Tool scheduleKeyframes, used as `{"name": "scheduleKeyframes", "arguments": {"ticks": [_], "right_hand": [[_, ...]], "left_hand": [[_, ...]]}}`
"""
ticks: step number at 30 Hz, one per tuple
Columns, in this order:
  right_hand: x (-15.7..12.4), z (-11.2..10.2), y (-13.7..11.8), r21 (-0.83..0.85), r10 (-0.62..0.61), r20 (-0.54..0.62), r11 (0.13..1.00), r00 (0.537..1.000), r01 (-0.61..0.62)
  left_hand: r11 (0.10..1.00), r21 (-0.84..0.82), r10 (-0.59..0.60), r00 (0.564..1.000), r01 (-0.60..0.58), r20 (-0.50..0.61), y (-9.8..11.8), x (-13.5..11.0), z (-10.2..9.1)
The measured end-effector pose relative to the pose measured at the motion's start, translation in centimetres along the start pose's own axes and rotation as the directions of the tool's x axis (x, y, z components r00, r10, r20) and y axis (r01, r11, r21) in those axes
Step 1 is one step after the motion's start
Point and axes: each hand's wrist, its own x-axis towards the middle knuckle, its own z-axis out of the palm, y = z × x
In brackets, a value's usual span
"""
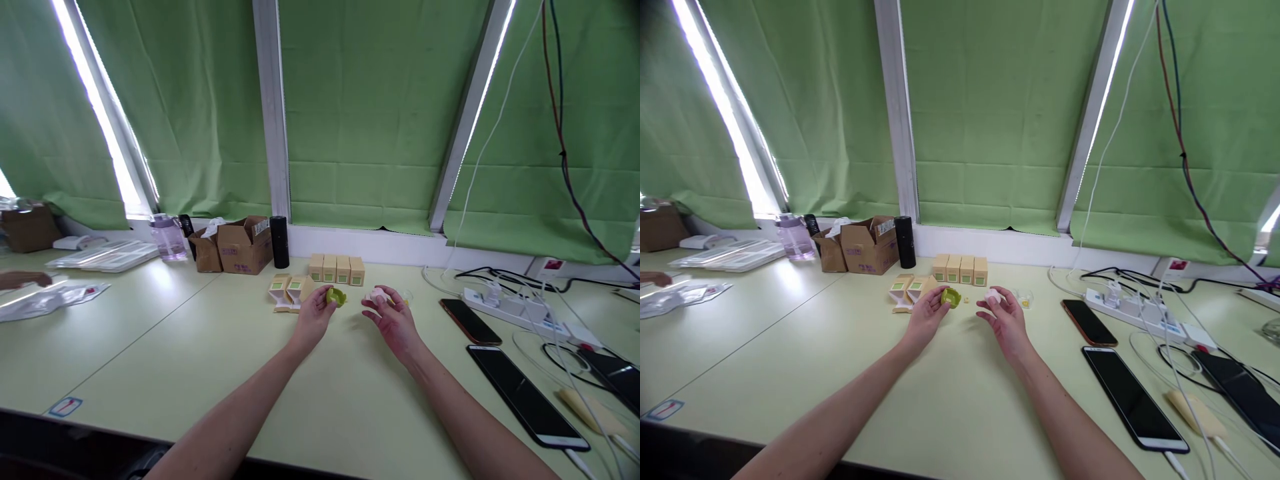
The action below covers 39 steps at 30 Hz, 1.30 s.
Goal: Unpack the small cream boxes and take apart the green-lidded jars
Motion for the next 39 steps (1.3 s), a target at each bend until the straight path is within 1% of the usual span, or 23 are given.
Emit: {"name": "scheduleKeyframes", "arguments": {"ticks": [7, 9, 11, 13, 14, 16, 17, 18, 20, 23, 25, 28, 31, 33, 36, 39], "right_hand": [[0.4, -0.4, 0.0, -0.217, -0.111, 0.013, 0.970, 0.994, 0.111], [1.1, -0.8, -0.1, -0.308, -0.167, -0.010, 0.939, 0.986, 0.156], [2.1, -1.4, -0.3, -0.421, -0.249, -0.043, 0.883, 0.968, 0.209], [3.4, -1.8, -0.4, -0.565, -0.313, -0.037, 0.790, 0.949, 0.239], [4.1, -2.0, -0.4, -0.656, -0.327, -0.009, 0.715, 0.945, 0.241], [5.4, -2.0, -0.3, -0.834, -0.314, 0.097, 0.492, 0.944, 0.250], [6.1, -1.9, -0.2, -0.872, -0.301, 0.140, 0.415, 0.943, 0.261], [6.6, -1.8, -0.1, -0.893, -0.287, 0.177, 0.354, 0.941, 0.276], [7.6, -1.3, 0.3, -0.912, -0.254, 0.243, 0.269, 0.936, 0.310], [8.6, -0.5, 1.1, -0.928, -0.170, 0.331, 0.119, 0.928, 0.353], [9.0, -0.1, 1.8, -0.934, -0.115, 0.354, 0.014, 0.928, 0.358], [9.3, 0.0, 2.6, -0.932, -0.062, 0.346, -0.133, 0.936, 0.336], [9.3, 0.0, 3.1, -0.912, -0.031, 0.341, -0.251, 0.939, 0.323], [9.2, 0.0, 3.3, -0.897, -0.020, 0.340, -0.308, 0.940, 0.318], [9.0, -0.2, 3.4, -0.879, -0.016, 0.340, -0.360, 0.940, 0.312], [8.7, -0.7, 3.2, -0.869, -0.019, 0.347, -0.384, 0.938, 0.313]], "left_hand": [[1.000, 0.005, 0.025, 0.999, -0.025, -0.028, -0.5, 0.0, -0.1], [1.000, 0.003, 0.025, 0.999, -0.025, -0.040, -0.6, 0.0, -0.1], [1.000, 0.006, 0.019, 0.998, -0.019, -0.053, -0.7, 0.0, -0.1], [1.000, 0.016, 0.011, 0.998, -0.010, -0.062, -0.7, 0.0, -0.1], [1.000, 0.021, 0.009, 0.998, -0.007, -0.066, -0.8, 0.0, -0.1], [1.000, 0.028, 0.011, 0.998, -0.009, -0.065, -0.9, 0.0, -0.1], [0.999, 0.029, 0.015, 0.998, -0.014, -0.061, -0.9, 0.0, -0.1], [0.999, 0.029, 0.021, 0.998, -0.020, -0.057, -0.9, 0.0, -0.2], [0.999, 0.032, 0.034, 0.998, -0.033, -0.055, -1.0, 0.1, -0.2], [0.997, 0.048, 0.056, 0.996, -0.053, -0.062, -1.2, 0.1, -0.4], [0.996, 0.063, 0.065, 0.996, -0.061, -0.065, -1.3, 0.1, -0.4], [0.996, 0.075, 0.062, 0.996, -0.056, -0.071, -1.4, 0.1, -0.4], [0.996, 0.082, 0.051, 0.996, -0.046, -0.069, -1.4, 0.0, -0.3], [0.995, 0.090, 0.051, 0.996, -0.045, -0.071, -1.3, -0.1, -0.2], [0.995, 0.092, 0.056, 0.995, -0.049, -0.079, -1.3, -0.1, -0.1], [0.996, 0.081, 0.054, 0.995, -0.047, -0.079, -1.4, -0.1, -0.1]]}}
